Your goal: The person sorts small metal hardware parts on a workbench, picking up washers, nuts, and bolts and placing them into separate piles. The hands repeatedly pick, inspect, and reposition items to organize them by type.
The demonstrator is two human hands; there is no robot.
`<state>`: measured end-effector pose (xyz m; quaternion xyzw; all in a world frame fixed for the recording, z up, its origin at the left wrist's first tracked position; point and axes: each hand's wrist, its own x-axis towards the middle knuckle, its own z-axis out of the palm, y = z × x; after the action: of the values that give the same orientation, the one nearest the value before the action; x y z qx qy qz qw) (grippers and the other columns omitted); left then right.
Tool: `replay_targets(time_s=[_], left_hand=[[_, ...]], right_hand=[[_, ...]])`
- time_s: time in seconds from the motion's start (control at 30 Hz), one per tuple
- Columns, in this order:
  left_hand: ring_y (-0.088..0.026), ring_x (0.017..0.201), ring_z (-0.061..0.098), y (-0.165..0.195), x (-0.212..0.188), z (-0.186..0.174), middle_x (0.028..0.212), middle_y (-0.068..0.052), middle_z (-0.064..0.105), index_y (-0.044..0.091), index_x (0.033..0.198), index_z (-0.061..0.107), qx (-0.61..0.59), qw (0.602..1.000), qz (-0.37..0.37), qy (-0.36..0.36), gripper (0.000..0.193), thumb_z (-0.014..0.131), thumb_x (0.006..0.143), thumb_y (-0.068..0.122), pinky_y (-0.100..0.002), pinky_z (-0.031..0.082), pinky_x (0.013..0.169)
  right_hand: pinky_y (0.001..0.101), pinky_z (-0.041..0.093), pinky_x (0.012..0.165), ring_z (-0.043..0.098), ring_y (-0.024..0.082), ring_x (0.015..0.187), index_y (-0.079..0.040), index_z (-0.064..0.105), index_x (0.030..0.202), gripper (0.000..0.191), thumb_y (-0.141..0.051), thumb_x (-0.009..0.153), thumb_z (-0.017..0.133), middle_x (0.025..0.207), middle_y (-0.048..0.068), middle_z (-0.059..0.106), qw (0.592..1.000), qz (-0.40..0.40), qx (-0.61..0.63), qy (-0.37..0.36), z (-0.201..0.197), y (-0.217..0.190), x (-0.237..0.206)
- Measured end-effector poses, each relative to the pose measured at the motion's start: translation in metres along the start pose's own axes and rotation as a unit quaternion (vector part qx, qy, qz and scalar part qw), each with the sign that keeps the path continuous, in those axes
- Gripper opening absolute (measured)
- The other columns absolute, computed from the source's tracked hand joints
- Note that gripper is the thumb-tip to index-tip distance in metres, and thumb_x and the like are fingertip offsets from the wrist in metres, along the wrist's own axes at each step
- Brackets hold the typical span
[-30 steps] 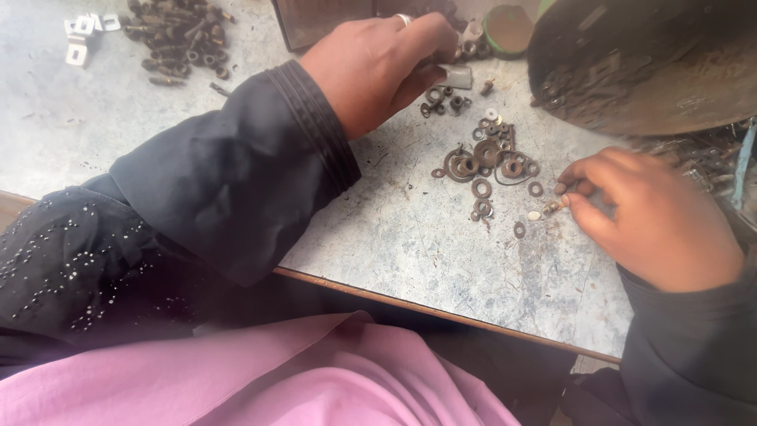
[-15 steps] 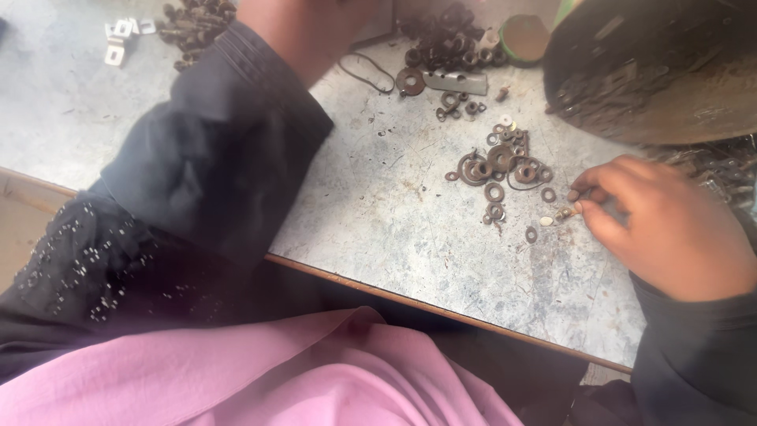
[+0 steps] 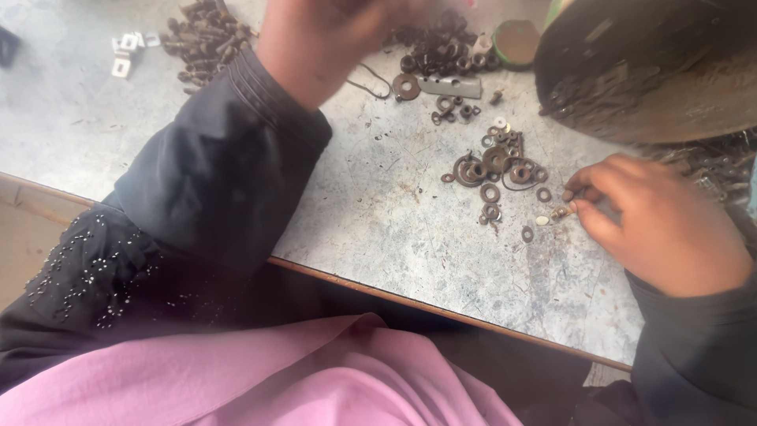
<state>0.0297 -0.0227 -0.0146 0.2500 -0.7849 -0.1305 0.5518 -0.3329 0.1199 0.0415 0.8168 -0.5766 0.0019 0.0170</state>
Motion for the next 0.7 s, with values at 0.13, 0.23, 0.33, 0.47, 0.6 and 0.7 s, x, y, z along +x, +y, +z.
replay_targets(time_s=[0.13, 0.23, 0.33, 0.47, 0.6, 0.7], left_hand=[[-0.016, 0.098, 0.077, 0.027, 0.007, 0.01, 0.109, -0.008, 0.077, 0.003, 0.121, 0.071, -0.108, 0.989, 0.026, -0.094, 0.011, 0.068, 0.112, 0.008, -0.028, 0.065, 0.089], [-0.016, 0.092, 0.079, 0.041, 0.009, 0.016, 0.107, -0.008, 0.079, 0.008, 0.117, 0.075, -0.043, 0.989, 0.041, -0.138, 0.012, 0.078, 0.108, 0.015, -0.028, 0.066, 0.082], [-0.016, 0.094, 0.08, 0.054, 0.006, 0.027, 0.104, -0.007, 0.079, 0.007, 0.118, 0.073, -0.088, 0.979, 0.023, -0.182, 0.014, 0.077, 0.107, 0.015, -0.029, 0.066, 0.083], [-0.017, 0.091, 0.079, 0.069, 0.001, 0.044, 0.102, -0.008, 0.079, 0.008, 0.118, 0.073, -0.122, 0.973, 0.013, -0.198, 0.017, 0.077, 0.103, 0.013, -0.029, 0.064, 0.079], [-0.015, 0.08, 0.08, 0.08, 0.0, 0.047, 0.094, -0.007, 0.079, 0.009, 0.118, 0.072, -0.159, 0.957, -0.076, -0.23, 0.019, 0.076, 0.1, 0.013, -0.027, 0.063, 0.07], [-0.016, 0.082, 0.08, 0.086, 0.001, 0.047, 0.096, -0.008, 0.078, 0.008, 0.119, 0.07, -0.164, 0.959, -0.056, -0.226, 0.02, 0.075, 0.1, 0.011, -0.027, 0.063, 0.072]], right_hand=[[0.0404, 0.054, 0.076, 0.07, 0.028, 0.09, -0.01, 0.073, 0.1, 0.018, -0.023, 0.088, 0.071, 0.1, 0.005, 0.072, 0.999, -0.027, 0.007, 0.023, 0.0, -0.001, 0.0], [0.0398, 0.054, 0.078, 0.069, 0.028, 0.091, -0.01, 0.073, 0.097, 0.015, -0.022, 0.087, 0.072, 0.101, 0.005, 0.072, 0.996, -0.059, -0.008, 0.061, -0.002, -0.005, 0.002], [0.0383, 0.054, 0.076, 0.069, 0.024, 0.087, -0.009, 0.074, 0.103, 0.018, -0.02, 0.089, 0.073, 0.098, 0.007, 0.071, 0.998, 0.005, 0.012, 0.054, -0.01, -0.013, 0.0], [0.0335, 0.053, 0.068, 0.069, 0.016, 0.089, -0.006, 0.067, 0.118, 0.027, -0.014, 0.093, 0.071, 0.099, 0.006, 0.071, 0.974, 0.083, 0.196, 0.083, -0.018, -0.028, -0.006], [0.0283, 0.053, 0.079, 0.065, 0.013, 0.093, -0.004, 0.066, 0.118, 0.02, -0.007, 0.098, 0.062, 0.106, 0.007, 0.066, 0.946, -0.022, 0.306, 0.107, -0.016, -0.036, -0.001], [0.0296, 0.051, 0.082, 0.063, 0.016, 0.094, -0.003, 0.068, 0.118, 0.019, -0.004, 0.1, 0.064, 0.106, 0.009, 0.065, 0.943, -0.056, 0.316, 0.089, -0.012, -0.038, 0.004]])
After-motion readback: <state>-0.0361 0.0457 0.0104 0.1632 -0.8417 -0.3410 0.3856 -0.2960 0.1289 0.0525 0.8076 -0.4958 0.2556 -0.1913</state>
